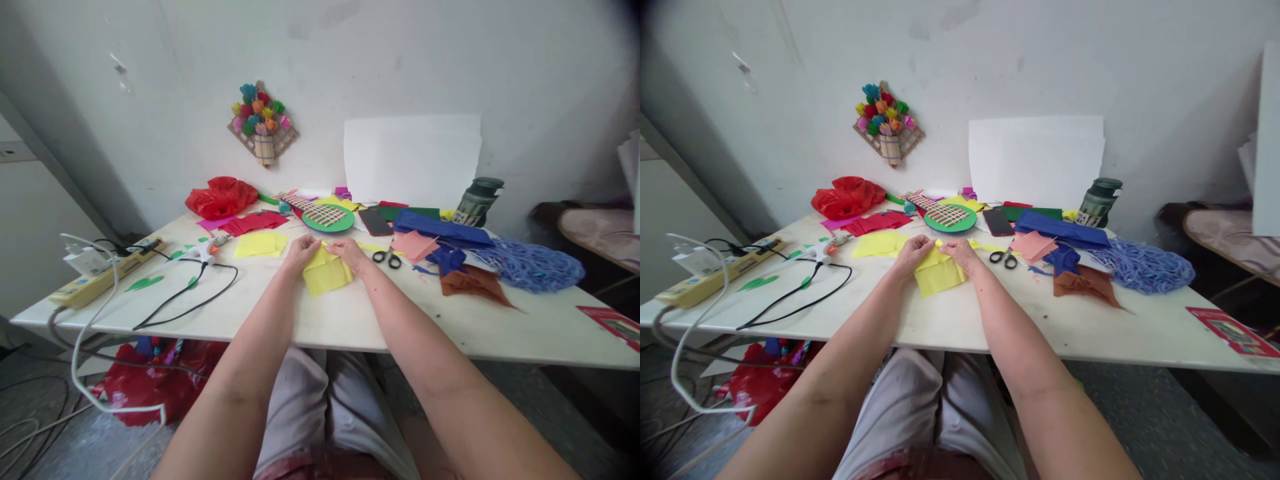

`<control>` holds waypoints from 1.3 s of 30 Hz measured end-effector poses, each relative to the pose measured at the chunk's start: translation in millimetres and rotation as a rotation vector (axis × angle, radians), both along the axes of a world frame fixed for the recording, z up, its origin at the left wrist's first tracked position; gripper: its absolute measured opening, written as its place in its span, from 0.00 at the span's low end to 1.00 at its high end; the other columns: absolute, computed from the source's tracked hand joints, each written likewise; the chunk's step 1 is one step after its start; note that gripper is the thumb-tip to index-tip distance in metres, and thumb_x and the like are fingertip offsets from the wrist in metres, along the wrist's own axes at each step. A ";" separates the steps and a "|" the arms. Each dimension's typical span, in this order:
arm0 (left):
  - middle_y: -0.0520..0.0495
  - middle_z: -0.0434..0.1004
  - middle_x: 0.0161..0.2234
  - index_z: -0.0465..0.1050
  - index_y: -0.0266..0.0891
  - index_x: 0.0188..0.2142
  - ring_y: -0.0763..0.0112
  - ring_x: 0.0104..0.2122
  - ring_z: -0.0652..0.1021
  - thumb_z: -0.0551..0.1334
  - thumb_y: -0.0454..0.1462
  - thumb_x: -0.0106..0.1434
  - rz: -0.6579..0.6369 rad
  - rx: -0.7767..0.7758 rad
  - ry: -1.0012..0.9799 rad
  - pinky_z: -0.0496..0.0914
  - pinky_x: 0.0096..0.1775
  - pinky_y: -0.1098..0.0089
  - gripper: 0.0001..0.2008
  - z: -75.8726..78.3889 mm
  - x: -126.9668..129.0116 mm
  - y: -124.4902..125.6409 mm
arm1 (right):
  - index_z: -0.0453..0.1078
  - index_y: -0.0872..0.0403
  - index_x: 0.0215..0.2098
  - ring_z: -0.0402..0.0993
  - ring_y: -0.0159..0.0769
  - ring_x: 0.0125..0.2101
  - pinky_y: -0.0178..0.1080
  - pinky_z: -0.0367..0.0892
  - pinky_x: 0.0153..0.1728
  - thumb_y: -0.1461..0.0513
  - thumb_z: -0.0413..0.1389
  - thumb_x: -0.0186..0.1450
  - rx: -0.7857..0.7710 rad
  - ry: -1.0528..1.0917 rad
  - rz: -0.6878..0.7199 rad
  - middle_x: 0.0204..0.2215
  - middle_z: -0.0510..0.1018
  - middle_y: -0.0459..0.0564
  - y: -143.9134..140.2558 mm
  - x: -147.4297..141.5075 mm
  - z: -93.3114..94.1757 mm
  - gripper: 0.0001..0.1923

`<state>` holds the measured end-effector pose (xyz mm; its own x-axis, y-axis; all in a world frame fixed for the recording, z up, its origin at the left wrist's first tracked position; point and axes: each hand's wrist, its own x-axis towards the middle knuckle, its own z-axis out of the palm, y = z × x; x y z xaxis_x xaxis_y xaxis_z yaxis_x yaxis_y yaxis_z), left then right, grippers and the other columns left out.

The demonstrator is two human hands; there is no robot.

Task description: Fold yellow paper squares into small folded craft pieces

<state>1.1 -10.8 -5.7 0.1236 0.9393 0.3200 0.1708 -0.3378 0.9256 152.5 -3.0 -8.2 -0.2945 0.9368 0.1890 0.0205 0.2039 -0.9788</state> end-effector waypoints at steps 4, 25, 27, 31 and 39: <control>0.55 0.61 0.18 0.61 0.36 0.22 0.80 0.18 0.63 0.59 0.48 0.48 0.002 0.006 -0.007 0.57 0.21 0.77 0.16 1.6 0.2 -1.6 | 0.69 0.57 0.23 0.67 0.31 0.22 0.34 0.62 0.24 0.55 0.57 0.48 0.018 -0.028 0.007 0.19 0.72 0.44 -0.4 -0.4 0.1 0.12; 0.54 0.60 0.16 0.62 0.38 0.21 0.77 0.19 0.62 0.55 0.49 0.50 0.299 0.129 0.215 0.54 0.22 0.76 0.16 -6.2 -7.6 16.2 | 0.68 0.58 0.19 0.67 0.31 0.18 0.34 0.62 0.21 0.55 0.59 0.45 -0.073 0.007 -0.041 0.16 0.72 0.46 2.9 3.6 1.4 0.13; 0.54 0.60 0.16 0.63 0.38 0.20 0.76 0.20 0.62 0.56 0.49 0.49 0.314 0.122 0.213 0.54 0.22 0.75 0.16 -4.6 -7.6 14.7 | 0.68 0.57 0.20 0.68 0.32 0.19 0.35 0.63 0.21 0.55 0.60 0.45 -0.072 0.009 -0.062 0.16 0.72 0.46 3.6 3.1 0.9 0.13; 0.53 0.60 0.15 0.64 0.39 0.20 0.75 0.20 0.63 0.57 0.48 0.48 0.321 0.100 0.178 0.53 0.22 0.75 0.14 -1.1 -6.0 10.2 | 0.69 0.57 0.20 0.68 0.33 0.19 0.35 0.63 0.21 0.55 0.60 0.45 -0.078 0.019 -0.053 0.16 0.72 0.46 2.0 2.2 2.7 0.13; 0.55 0.57 0.15 0.60 0.38 0.16 0.77 0.20 0.60 0.57 0.49 0.48 0.319 0.123 0.241 0.51 0.22 0.75 0.17 -5.1 -6.3 10.8 | 0.68 0.57 0.19 0.68 0.31 0.19 0.35 0.63 0.21 0.55 0.60 0.44 -0.089 0.033 -0.038 0.17 0.73 0.46 -3.5 2.5 7.2 0.13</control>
<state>-5.2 0.0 -10.8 -0.0822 0.8990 0.4301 0.4918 -0.3388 0.8021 155.0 -6.5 -0.9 -0.2531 0.9607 0.1136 -0.0056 0.1160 -0.9932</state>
